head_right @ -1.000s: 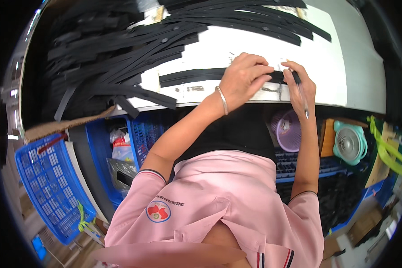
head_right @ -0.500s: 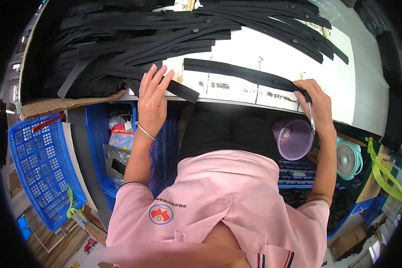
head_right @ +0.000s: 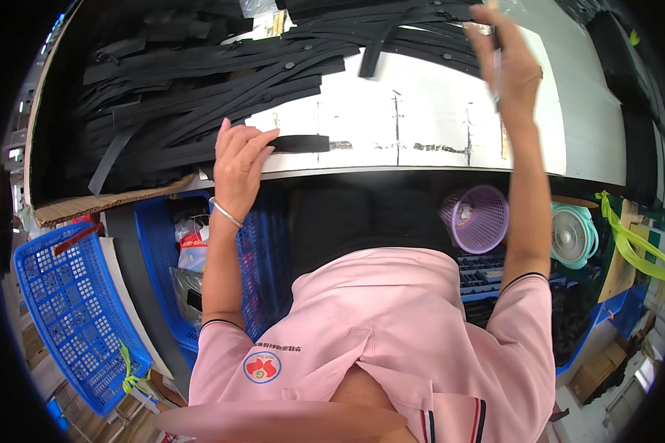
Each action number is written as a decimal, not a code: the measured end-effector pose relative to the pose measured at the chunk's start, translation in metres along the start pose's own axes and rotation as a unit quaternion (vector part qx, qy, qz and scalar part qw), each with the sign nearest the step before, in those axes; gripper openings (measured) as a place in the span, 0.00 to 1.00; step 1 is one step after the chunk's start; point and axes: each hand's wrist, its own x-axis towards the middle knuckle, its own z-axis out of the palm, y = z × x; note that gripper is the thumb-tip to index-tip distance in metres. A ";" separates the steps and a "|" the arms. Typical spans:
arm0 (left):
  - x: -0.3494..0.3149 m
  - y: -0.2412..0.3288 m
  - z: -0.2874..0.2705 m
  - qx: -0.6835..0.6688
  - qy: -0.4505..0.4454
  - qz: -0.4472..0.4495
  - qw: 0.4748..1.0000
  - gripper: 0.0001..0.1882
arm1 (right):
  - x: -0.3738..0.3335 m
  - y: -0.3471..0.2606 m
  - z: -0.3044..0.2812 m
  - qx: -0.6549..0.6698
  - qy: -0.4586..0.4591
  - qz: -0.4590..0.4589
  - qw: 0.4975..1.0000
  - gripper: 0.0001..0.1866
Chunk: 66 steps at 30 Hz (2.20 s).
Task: Using a pen to mark specific points on black straps/strips in a factory or workshop setting.
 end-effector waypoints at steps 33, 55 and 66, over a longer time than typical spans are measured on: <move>-0.024 0.064 0.056 0.006 -0.069 -0.125 0.990 0.39 | -0.175 0.039 -0.053 -0.168 -0.117 -0.043 0.978 0.21; -0.024 0.051 0.063 0.017 -0.005 -0.091 0.996 0.41 | -0.103 -0.118 0.089 0.336 -0.209 0.224 0.891 0.08; -0.028 0.051 0.065 0.035 0.006 -0.093 0.995 0.42 | -0.110 -0.120 0.099 0.322 -0.175 0.161 0.916 0.07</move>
